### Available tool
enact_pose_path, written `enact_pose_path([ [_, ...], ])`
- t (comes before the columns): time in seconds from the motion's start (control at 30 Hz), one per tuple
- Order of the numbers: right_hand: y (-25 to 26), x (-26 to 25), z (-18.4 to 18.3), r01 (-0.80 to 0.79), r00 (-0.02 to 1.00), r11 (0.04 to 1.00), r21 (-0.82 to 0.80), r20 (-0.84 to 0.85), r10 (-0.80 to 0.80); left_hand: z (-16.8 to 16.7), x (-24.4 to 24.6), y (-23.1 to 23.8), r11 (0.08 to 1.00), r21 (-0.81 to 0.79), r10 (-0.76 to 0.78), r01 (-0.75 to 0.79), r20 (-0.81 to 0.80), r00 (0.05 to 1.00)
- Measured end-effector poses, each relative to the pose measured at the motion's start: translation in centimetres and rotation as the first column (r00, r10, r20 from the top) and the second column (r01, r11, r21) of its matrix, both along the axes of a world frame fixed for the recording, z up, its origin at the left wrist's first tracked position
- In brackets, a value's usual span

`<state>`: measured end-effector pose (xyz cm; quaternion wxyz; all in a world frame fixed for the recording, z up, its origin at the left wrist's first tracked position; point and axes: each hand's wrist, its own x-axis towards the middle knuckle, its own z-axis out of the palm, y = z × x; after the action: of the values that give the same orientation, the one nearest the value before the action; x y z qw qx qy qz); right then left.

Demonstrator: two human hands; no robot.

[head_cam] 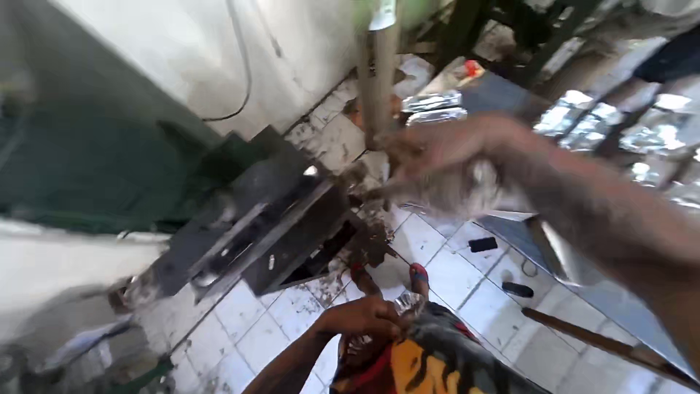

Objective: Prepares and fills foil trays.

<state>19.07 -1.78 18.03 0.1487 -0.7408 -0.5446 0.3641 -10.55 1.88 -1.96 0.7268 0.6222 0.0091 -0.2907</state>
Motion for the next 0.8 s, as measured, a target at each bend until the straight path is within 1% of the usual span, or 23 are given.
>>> enact_pose_path([
  [0.03, -3.7, 1.9, -5.5, -0.073, 0.997, 0.997, 0.023, 0.001, 0.073, 0.5, 2.1, 0.1, 0.995, 0.095, 0.039, -0.038, -0.003, 0.999],
  [0.07, -8.1, 3.1, -10.5, -0.095, 0.995, 0.995, 0.026, -0.005, 0.095, 1.0, 4.5, 0.4, 0.973, 0.215, 0.085, -0.084, 0.003, 0.996],
  [0.1, -12.7, 3.8, -15.1, -0.088, 0.995, 0.995, -0.037, -0.040, 0.087, 1.5, 7.3, 0.8, 0.934, 0.341, 0.109, -0.104, 0.006, 0.994],
  [0.13, -17.0, 3.8, -19.3, -0.043, 0.998, 0.991, -0.127, -0.057, 0.036, 1.9, 10.4, 1.2, 0.883, 0.458, 0.112, -0.102, 0.007, 0.994],
  [0.17, -20.8, 3.2, -23.0, 0.040, 0.998, 0.976, -0.213, -0.045, -0.051, 2.3, 13.8, 1.5, 0.823, 0.563, 0.093, -0.077, 0.001, 0.996],
  [0.23, -26.6, 1.5, -29.7, 0.242, 0.968, 0.903, -0.356, 0.024, -0.250, 2.5, 21.0, 1.8, 0.682, 0.731, 0.001, -0.003, 0.004, 1.000],
  [0.27, -29.0, 0.6, -33.1, 0.318, 0.946, 0.865, -0.388, 0.069, -0.317, 2.0, 24.5, 1.9, 0.604, 0.796, -0.081, 0.034, 0.019, 0.997],
  [0.3, -31.0, -0.4, -36.1, 0.382, 0.922, 0.838, -0.388, 0.096, -0.376, 1.5, 27.9, 1.9, 0.524, 0.849, -0.184, 0.068, 0.035, 0.982],
  [0.33, -32.2, -0.9, -38.0, 0.440, 0.896, 0.819, -0.368, 0.122, -0.427, 0.9, 31.2, 1.9, 0.455, 0.885, -0.286, 0.098, 0.041, 0.957],
  [0.37, -32.5, -0.8, -38.9, 0.480, 0.876, 0.806, -0.346, 0.143, -0.460, 0.4, 34.4, 2.0, 0.392, 0.911, -0.378, 0.126, 0.035, 0.925],
  [0.43, -31.7, 0.0, -38.1, 0.499, 0.864, 0.793, -0.349, 0.133, -0.485, -0.6, 39.7, 2.5, 0.280, 0.942, -0.530, 0.185, -0.009, 0.848],
  [0.47, -31.7, 0.1, -38.1, 0.499, 0.862, 0.785, -0.367, 0.118, -0.493, -1.4, 41.4, 2.7, 0.244, 0.947, -0.582, 0.209, -0.029, 0.812],
  [0.53, -32.5, 0.2, -39.7, 0.521, 0.844, 0.761, -0.387, 0.100, -0.527, -3.0, 43.5, 3.1, 0.185, 0.946, -0.640, 0.264, -0.088, 0.764],
  [0.6, -33.3, 0.5, -41.8, 0.560, 0.820, 0.740, -0.373, 0.123, -0.559, -4.4, 44.4, 3.3, 0.176, 0.937, -0.633, 0.302, -0.127, 0.764],
  [0.63, -33.3, 0.9, -41.9, 0.566, 0.815, 0.734, -0.375, 0.118, -0.568, -4.9, 44.6, 3.3, 0.182, 0.933, -0.620, 0.309, -0.135, 0.773],
  [0.73, -32.6, 0.1, -40.2, 0.575, 0.806, 0.737, -0.356, 0.089, -0.586, -6.2, 43.9, 3.2, 0.185, 0.930, -0.629, 0.317, -0.136, 0.766],
  [0.8, -32.2, 0.2, -38.3, 0.578, 0.801, 0.744, -0.336, 0.060, -0.595, -6.2, 44.1, 3.2, 0.203, 0.935, -0.642, 0.292, -0.098, 0.760],
])
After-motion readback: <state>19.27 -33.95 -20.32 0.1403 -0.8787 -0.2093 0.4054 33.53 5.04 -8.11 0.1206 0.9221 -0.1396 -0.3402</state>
